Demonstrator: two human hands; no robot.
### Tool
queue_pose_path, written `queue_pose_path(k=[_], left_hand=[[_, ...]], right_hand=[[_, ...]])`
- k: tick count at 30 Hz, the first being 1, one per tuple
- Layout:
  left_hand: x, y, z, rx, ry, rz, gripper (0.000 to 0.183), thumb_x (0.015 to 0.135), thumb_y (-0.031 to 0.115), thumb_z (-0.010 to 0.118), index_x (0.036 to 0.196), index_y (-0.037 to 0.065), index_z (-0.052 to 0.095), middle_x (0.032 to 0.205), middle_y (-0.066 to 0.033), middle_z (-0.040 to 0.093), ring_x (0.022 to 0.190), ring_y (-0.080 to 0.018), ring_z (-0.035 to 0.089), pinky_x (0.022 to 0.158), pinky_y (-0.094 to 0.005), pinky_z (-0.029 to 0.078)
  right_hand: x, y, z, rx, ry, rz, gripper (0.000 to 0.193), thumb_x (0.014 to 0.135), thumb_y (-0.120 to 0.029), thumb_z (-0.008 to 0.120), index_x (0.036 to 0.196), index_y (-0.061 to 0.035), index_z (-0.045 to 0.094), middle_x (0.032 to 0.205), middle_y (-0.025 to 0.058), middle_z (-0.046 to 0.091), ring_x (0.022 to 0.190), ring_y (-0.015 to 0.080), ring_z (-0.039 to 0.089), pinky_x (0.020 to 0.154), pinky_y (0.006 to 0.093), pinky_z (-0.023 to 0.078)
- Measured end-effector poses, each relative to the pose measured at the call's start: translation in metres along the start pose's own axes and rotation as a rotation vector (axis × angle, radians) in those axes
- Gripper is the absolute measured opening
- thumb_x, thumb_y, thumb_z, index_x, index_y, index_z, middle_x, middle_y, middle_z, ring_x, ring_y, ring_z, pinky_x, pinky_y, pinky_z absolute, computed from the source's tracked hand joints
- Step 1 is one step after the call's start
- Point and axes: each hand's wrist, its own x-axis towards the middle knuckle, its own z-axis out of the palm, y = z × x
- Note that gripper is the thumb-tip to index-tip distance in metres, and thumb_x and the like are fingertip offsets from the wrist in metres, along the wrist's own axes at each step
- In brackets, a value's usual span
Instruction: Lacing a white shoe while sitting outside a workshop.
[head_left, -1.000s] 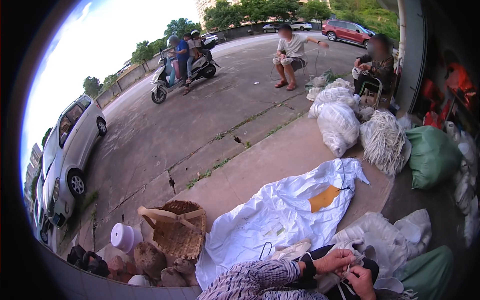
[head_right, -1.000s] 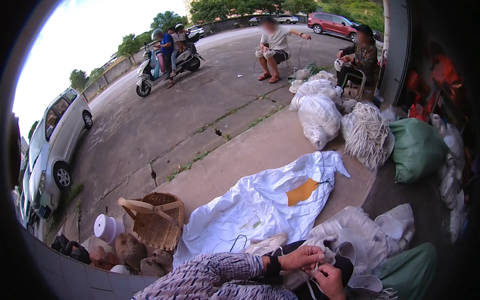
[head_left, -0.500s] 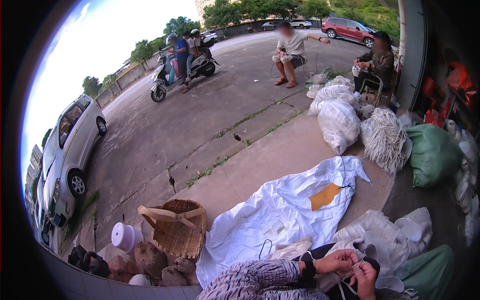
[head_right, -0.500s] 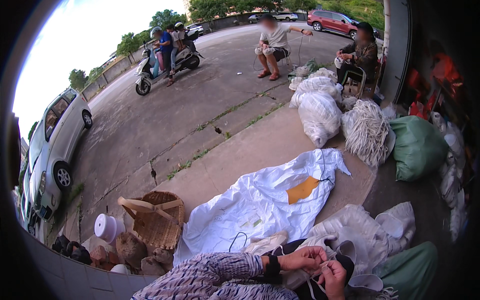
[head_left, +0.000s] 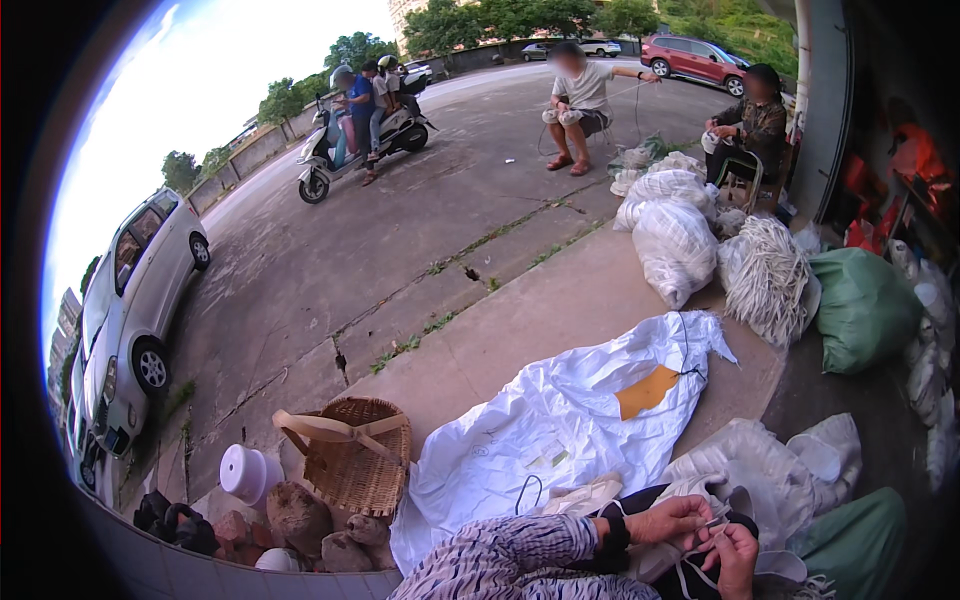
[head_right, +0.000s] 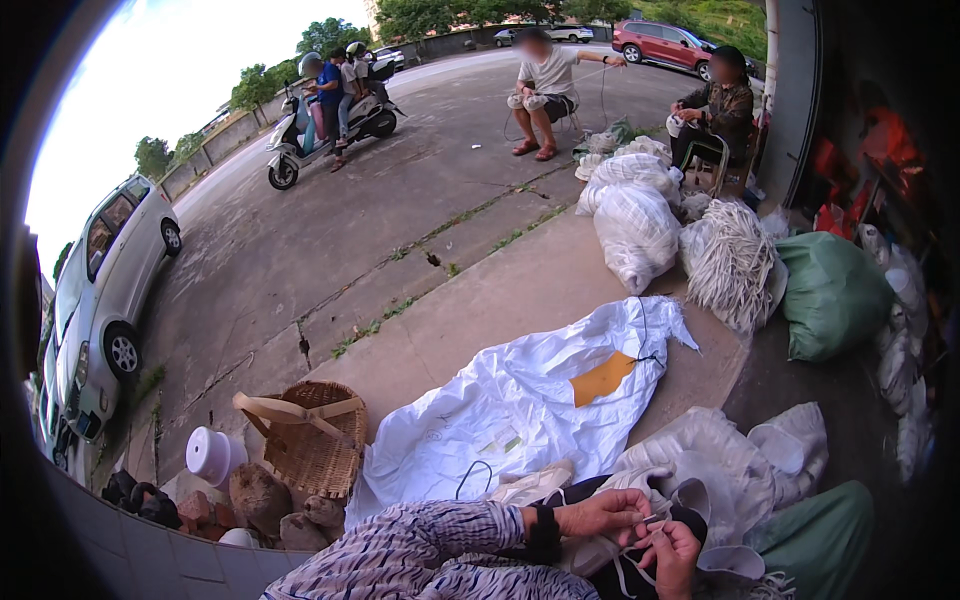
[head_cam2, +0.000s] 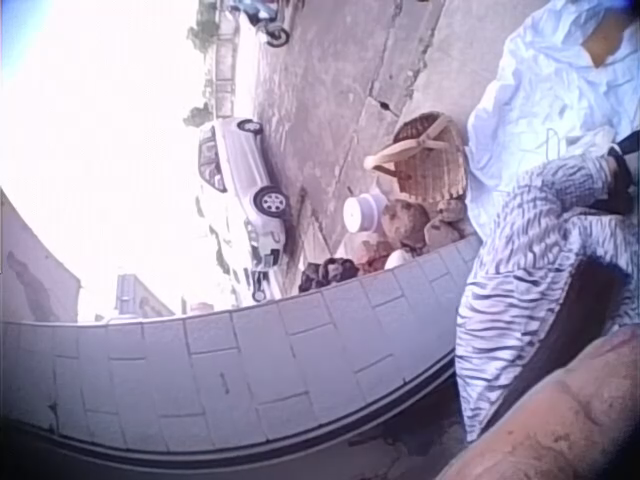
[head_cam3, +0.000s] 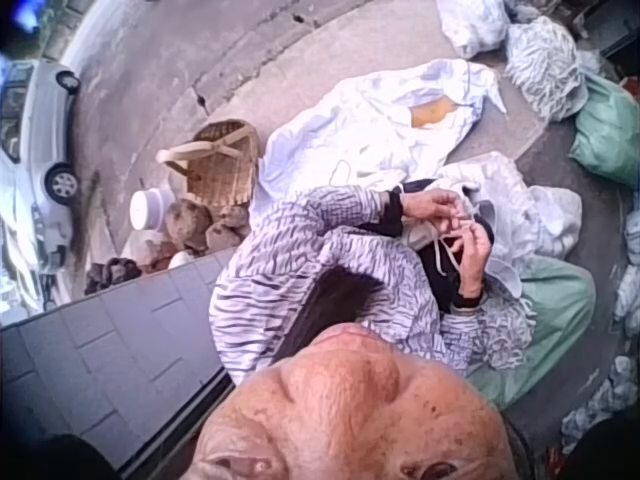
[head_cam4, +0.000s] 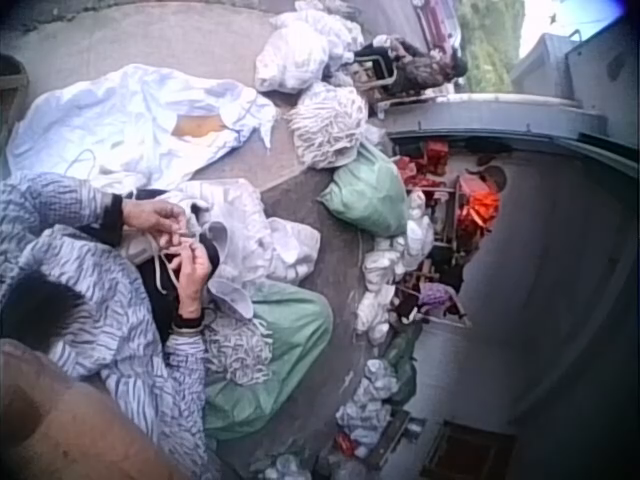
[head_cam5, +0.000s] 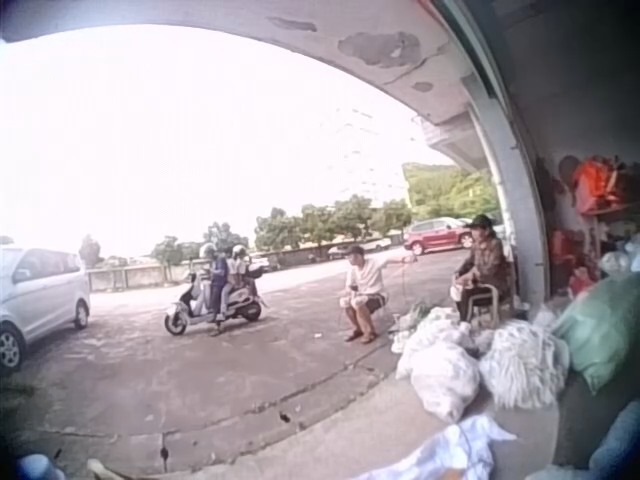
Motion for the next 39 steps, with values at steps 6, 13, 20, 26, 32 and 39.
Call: queue_pose_path(k=[6, 13, 20, 26, 32, 39], left_hand=[[0.001, 0.0, 0.0, -0.016, -0.004, -0.033, 0.014, 0.093, 0.012, 0.049, 0.105, 0.004, 0.05, 0.087, -0.0024, 0.06, 0.061, -0.0047, 0.053, 0.058, -0.018, 0.044], [-0.003, 0.008, 0.007, 0.157, 0.003, -0.048, 0.033, 0.092, 0.01, 0.049, 0.124, 0.004, 0.041, 0.091, -0.0024, 0.059, 0.062, -0.0056, 0.053, 0.059, -0.0185, 0.045], [-0.006, 0.009, 0.021, 0.351, 0.051, 0.007, 0.046, 0.091, 0.01, 0.051, 0.134, 0.003, 0.034, 0.087, -0.0035, 0.057, 0.062, -0.0056, 0.051, 0.058, -0.0197, 0.046], [-0.008, 0.009, 0.023, 0.337, 0.082, -0.007, 0.05, 0.091, 0.01, 0.051, 0.137, 0.006, 0.031, 0.08, -0.0014, 0.057, 0.06, -0.0051, 0.052, 0.056, -0.019, 0.045], [-0.006, 0.008, 0.013, 0.122, 0.013, -0.015, 0.046, 0.093, 0.018, 0.052, 0.134, 0.004, 0.037, 0.082, -0.0015, 0.058, 0.057, -0.0042, 0.05, 0.053, -0.0182, 0.043], [0.007, 0.033, 0.008, 0.301, -0.169, -0.156, 0.036, 0.092, 0.032, 0.053, 0.106, -0.001, 0.061, 0.088, -0.0039, 0.065, 0.061, -0.0048, 0.051, 0.058, -0.018, 0.042]], right_hand=[[0.003, 0.013, -0.008, -0.112, 0.105, -0.047, 0.017, 0.089, -0.011, 0.053, 0.101, -0.0006, 0.058, 0.075, 0.0041, 0.063, 0.054, 0.0051, 0.05, 0.052, 0.0173, 0.039], [0.007, 0.027, -0.005, 0.092, 0.226, -0.022, 0.015, 0.083, -0.005, 0.057, 0.094, 0.0037, 0.062, 0.071, 0.0043, 0.06, 0.05, 0.0068, 0.054, 0.042, 0.0174, 0.043], [0.004, 0.02, 0.002, 0.004, 0.101, -0.008, 0.018, 0.08, -0.001, 0.06, 0.098, 0.0031, 0.063, 0.077, 0.0038, 0.061, 0.057, 0.0057, 0.054, 0.047, 0.0172, 0.044], [0.004, 0.025, 0.007, -0.134, 0.2, -0.119, 0.014, 0.08, 0.002, 0.059, 0.093, 0.0041, 0.064, 0.074, 0.0017, 0.054, 0.052, 0.0053, 0.052, 0.046, 0.0179, 0.044], [-0.003, -0.003, 0.016, -0.219, 0.183, -0.24, 0.011, 0.085, -0.005, 0.058, 0.083, 0.0048, 0.061, 0.071, 0.0021, 0.053, 0.049, 0.0054, 0.049, 0.044, 0.0189, 0.039], [-0.042, -0.056, 0.004, -0.017, 0.162, -0.532, 0.023, 0.089, -0.016, 0.056, 0.076, 0.0039, 0.055, 0.07, 0.0049, 0.049, 0.048, 0.0078, 0.048, 0.047, 0.0208, 0.04]])
